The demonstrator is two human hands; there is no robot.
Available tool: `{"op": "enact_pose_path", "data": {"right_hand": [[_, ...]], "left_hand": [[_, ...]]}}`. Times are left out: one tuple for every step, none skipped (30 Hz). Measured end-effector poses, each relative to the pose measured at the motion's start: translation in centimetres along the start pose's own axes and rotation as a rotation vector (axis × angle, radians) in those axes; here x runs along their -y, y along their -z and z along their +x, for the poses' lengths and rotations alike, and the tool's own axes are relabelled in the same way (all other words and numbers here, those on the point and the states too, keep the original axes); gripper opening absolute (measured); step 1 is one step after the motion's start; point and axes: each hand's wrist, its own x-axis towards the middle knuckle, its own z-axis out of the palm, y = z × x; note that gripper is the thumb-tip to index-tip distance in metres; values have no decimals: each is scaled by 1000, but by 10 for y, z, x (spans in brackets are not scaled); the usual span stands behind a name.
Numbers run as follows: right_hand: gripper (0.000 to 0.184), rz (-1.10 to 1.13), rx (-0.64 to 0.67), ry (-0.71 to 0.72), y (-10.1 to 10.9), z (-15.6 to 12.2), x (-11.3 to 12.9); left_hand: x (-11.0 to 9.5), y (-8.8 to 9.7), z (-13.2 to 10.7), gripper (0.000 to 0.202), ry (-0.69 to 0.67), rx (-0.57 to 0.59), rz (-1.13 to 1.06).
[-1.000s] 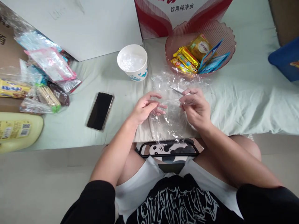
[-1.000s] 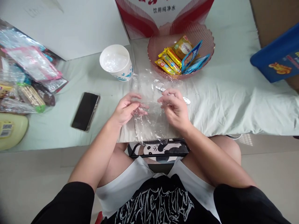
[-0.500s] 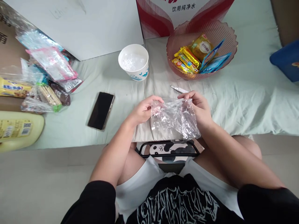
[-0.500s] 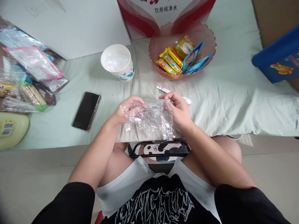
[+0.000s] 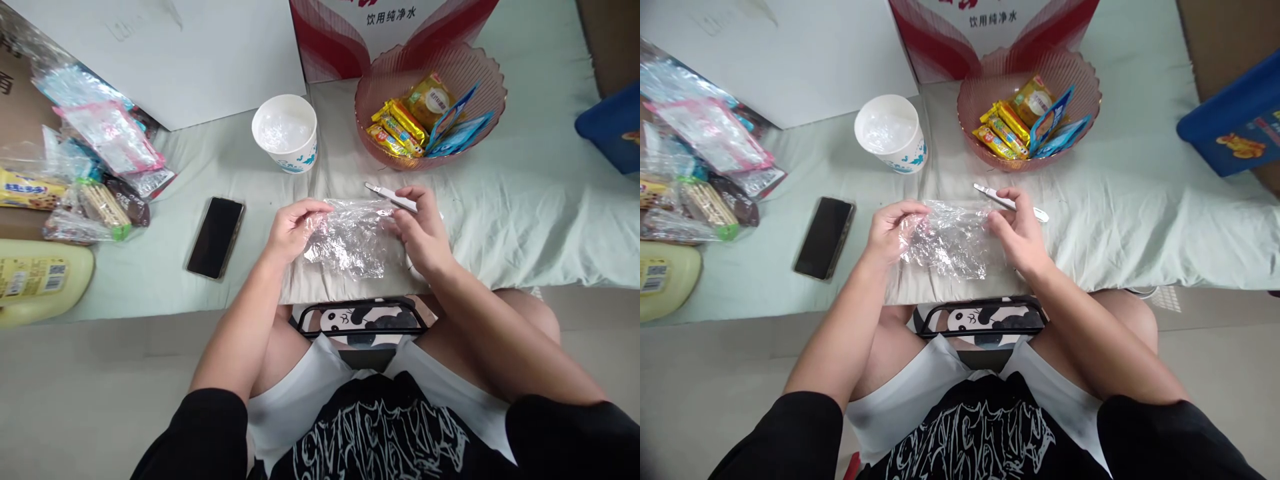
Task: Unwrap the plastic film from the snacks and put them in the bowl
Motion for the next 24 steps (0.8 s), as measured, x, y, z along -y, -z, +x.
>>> {"op": "enact_pose_path", "data": {"right_hand": [[41, -44, 6, 33, -1, -1, 0], [43, -81, 20, 56, -2, -2, 0], [46, -111, 43, 71, -2, -2, -1], [47, -133, 70, 78, -3, -2, -1], [48, -146, 95, 79, -4, -1, -1], [48, -151, 112, 76, -5, 0, -1], [47, -150, 117, 74, -5, 0, -1], [45, -145, 110, 74, -6, 1, -1], [42, -138, 97, 77, -6, 2, 0], [39, -134, 85, 80, -6, 3, 1], [36, -133, 75, 82, -5, 3, 2], [34, -134, 66, 84, -5, 3, 3], [32, -134, 57, 85, -4, 4, 4], [30, -132, 47, 82, -3, 4, 4], [28, -127, 40, 76, -3, 4, 5], [27, -118, 37, 67, -3, 4, 5], [27, -106, 36, 58, -3, 4, 5], [26, -94, 40, 54, -3, 4, 5], [26, -84, 46, 54, -3, 3, 6], [26, -79, 51, 59, -4, 3, 6], [26, -81, 52, 69, -4, 3, 6], [25, -90, 49, 80, -4, 2, 5], [24, -104, 42, 91, -4, 2, 5], [24, -114, 30, 99, -4, 2, 4]], "left_hand": [[1, 0, 0, 22, -8, -3, -2], [2, 0, 0, 21, -15, -2, -10], [3, 0, 0, 19, -18, 2, -20], [3, 0, 0, 19, -16, 7, -31], [3, -1, 0, 20, -8, 13, -40], [3, -2, -1, 22, 7, 18, -49], [2, -3, -1, 23, 29, 23, -61], [1, -4, -1, 25, 52, 26, -76], [0, -5, -2, 27, 75, 26, -94], [-1, -6, -2, 29, 99, 29, -113], [-1, -6, -2, 31, 120, 32, -129], [-1, -6, -2, 32, 132, 31, -143], [-1, -6, -2, 33, 138, 29, -151], [-1, -5, -1, 33, 142, 22, -156], [0, -4, -1, 33, 141, 14, -160], [0, -4, 0, 32, 137, 3, -166], [-1, -3, 0, 30, 137, -6, -173], [-2, -3, 1, 28, 147, -8, -183], [-3, -3, 2, 23, 166, -3, -201], [-4, -4, 2, 19, 191, 7, -229], [-6, -5, 3, 17, 217, 19, -261], [-7, -5, 3, 18, 242, 24, -290], [-9, -6, 4, 19, 262, 22, -307], [-10, -7, 4, 19, 272, 12, -308]]}}
